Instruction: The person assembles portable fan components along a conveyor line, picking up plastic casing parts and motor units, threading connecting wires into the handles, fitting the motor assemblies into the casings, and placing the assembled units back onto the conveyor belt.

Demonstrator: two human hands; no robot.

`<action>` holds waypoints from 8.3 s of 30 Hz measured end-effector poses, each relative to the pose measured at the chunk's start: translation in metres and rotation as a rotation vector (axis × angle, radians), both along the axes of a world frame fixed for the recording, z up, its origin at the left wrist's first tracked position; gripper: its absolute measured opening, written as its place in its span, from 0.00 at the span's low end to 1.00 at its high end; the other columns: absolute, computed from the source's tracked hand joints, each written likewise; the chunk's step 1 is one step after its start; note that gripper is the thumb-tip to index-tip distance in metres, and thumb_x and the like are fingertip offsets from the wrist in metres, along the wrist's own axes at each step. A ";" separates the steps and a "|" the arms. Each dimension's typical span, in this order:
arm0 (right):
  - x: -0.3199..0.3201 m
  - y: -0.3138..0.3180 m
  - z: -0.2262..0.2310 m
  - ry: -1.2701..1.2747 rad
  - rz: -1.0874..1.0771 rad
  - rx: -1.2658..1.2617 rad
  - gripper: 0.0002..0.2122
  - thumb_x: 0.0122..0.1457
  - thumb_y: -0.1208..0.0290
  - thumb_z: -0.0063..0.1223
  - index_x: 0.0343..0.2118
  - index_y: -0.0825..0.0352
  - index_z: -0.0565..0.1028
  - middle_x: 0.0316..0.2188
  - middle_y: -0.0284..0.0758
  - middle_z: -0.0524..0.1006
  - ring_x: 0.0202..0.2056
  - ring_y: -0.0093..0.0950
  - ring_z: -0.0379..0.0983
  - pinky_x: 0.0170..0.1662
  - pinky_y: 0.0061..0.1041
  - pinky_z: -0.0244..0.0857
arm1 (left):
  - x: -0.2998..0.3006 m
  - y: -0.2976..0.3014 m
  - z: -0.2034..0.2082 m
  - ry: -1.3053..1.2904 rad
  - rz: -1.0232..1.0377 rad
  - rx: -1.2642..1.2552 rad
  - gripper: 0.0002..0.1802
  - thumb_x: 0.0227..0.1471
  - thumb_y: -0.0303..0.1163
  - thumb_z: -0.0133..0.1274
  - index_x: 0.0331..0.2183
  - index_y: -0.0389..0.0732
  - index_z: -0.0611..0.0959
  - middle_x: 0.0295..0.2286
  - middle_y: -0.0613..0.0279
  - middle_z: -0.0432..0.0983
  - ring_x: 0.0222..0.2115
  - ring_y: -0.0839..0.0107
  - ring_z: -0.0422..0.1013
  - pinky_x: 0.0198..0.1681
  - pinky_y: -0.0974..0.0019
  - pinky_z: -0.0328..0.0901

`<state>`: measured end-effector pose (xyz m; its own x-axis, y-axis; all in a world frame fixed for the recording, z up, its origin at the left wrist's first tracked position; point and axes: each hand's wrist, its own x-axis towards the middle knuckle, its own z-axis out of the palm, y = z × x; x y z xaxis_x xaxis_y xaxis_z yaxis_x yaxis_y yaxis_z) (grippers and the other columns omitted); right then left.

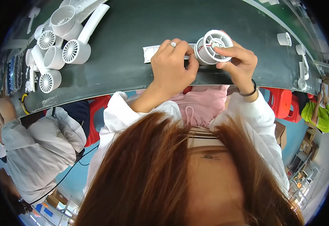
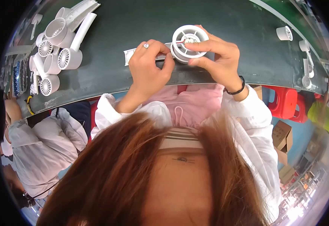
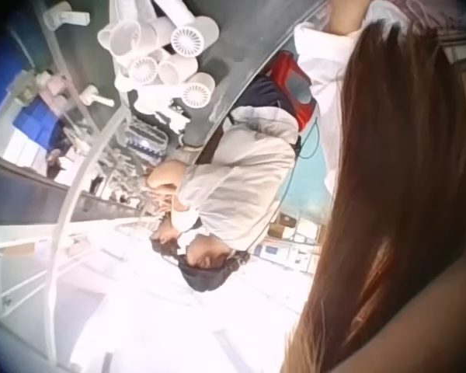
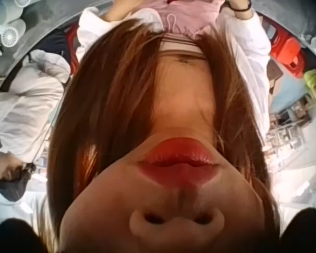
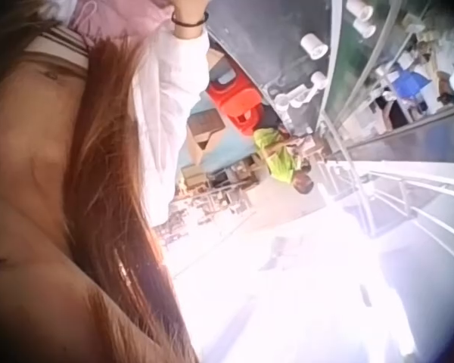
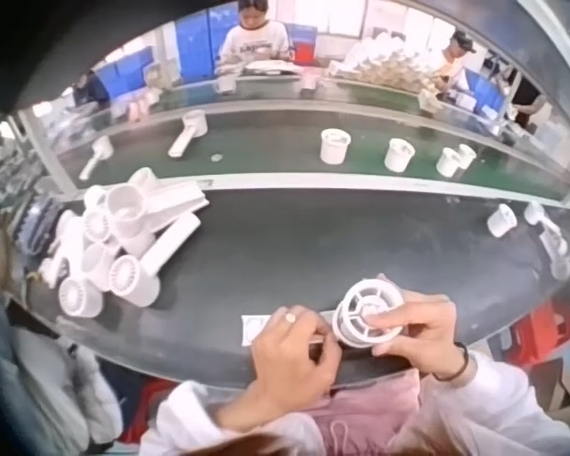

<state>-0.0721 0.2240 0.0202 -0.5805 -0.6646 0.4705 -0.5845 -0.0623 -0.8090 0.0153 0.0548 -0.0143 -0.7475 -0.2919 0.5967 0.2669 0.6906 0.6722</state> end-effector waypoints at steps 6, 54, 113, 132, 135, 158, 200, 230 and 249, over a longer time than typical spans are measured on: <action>0.000 0.006 0.003 -0.053 0.007 0.042 0.16 0.44 0.76 0.65 0.39 0.73 0.79 0.39 0.47 0.77 0.42 0.34 0.74 0.57 0.36 0.59 | -0.002 0.006 -0.001 0.090 0.051 -0.078 0.07 0.31 0.21 0.53 0.19 0.39 0.72 0.18 0.58 0.68 0.20 0.60 0.65 0.21 0.63 0.61; -0.037 -0.017 0.025 0.117 0.243 0.440 0.38 0.35 0.65 0.72 0.52 0.76 0.67 0.48 0.46 0.73 0.55 0.37 0.67 0.65 0.42 0.39 | 0.016 -0.017 0.002 0.031 0.122 -0.338 0.07 0.34 0.23 0.53 0.20 0.40 0.71 0.15 0.63 0.67 0.15 0.64 0.65 0.20 0.65 0.60; -0.046 -0.047 0.037 -0.056 0.147 0.640 0.20 0.57 0.62 0.49 0.44 0.75 0.72 0.45 0.49 0.74 0.45 0.43 0.72 0.49 0.33 0.64 | -0.013 -0.031 0.027 -0.294 0.007 -0.073 0.07 0.39 0.27 0.55 0.22 0.41 0.72 0.13 0.59 0.72 0.14 0.57 0.71 0.18 0.58 0.64; -0.018 -0.037 0.011 0.409 0.014 0.510 0.34 0.41 0.47 0.63 0.48 0.67 0.71 0.53 0.39 0.70 0.47 0.44 0.71 0.50 0.43 0.64 | 0.007 -0.030 0.008 -0.075 -0.073 -0.451 0.10 0.32 0.30 0.53 0.23 0.38 0.75 0.30 0.55 0.75 0.28 0.61 0.72 0.31 0.62 0.64; -0.018 -0.037 0.011 0.323 0.042 0.481 0.35 0.39 0.49 0.65 0.48 0.68 0.71 0.52 0.41 0.70 0.48 0.45 0.70 0.50 0.39 0.65 | 0.007 -0.025 0.012 -0.062 -0.047 -0.482 0.09 0.32 0.30 0.54 0.23 0.38 0.75 0.28 0.55 0.75 0.27 0.61 0.71 0.31 0.62 0.64; -0.023 -0.040 0.016 0.523 0.001 0.650 0.34 0.53 0.37 0.43 0.53 0.62 0.71 0.61 0.51 0.57 0.61 0.50 0.52 0.60 0.52 0.42 | 0.012 -0.045 0.027 -0.218 -0.209 -0.287 0.07 0.38 0.26 0.53 0.25 0.38 0.75 0.30 0.55 0.74 0.27 0.58 0.70 0.30 0.57 0.63; -0.219 -0.155 0.016 0.801 -0.337 0.401 0.12 0.46 0.61 0.59 0.30 0.64 0.76 0.33 0.43 0.74 0.39 0.39 0.71 0.33 0.36 0.68 | -0.245 -0.288 0.062 -0.696 -0.345 -0.666 0.34 0.21 0.28 0.62 0.39 0.43 0.75 0.33 0.55 0.76 0.35 0.55 0.73 0.40 0.59 0.66; -0.292 -0.015 0.069 0.446 -0.603 0.882 0.31 0.46 0.49 0.58 0.52 0.60 0.67 0.49 0.48 0.66 0.51 0.49 0.60 0.46 0.50 0.62 | -0.340 -0.088 0.030 -0.469 -0.421 -0.521 0.48 0.29 0.39 0.70 0.54 0.53 0.65 0.39 0.48 0.74 0.41 0.46 0.71 0.42 0.51 0.66; -0.299 0.045 0.052 0.601 -0.262 1.168 0.15 0.42 0.69 0.52 0.37 0.56 0.79 0.37 0.40 0.77 0.42 0.41 0.71 0.48 0.41 0.63 | -0.264 -0.021 0.043 -0.315 -0.270 -0.271 0.31 0.34 0.43 0.65 0.43 0.44 0.77 0.37 0.50 0.77 0.39 0.50 0.73 0.44 0.56 0.66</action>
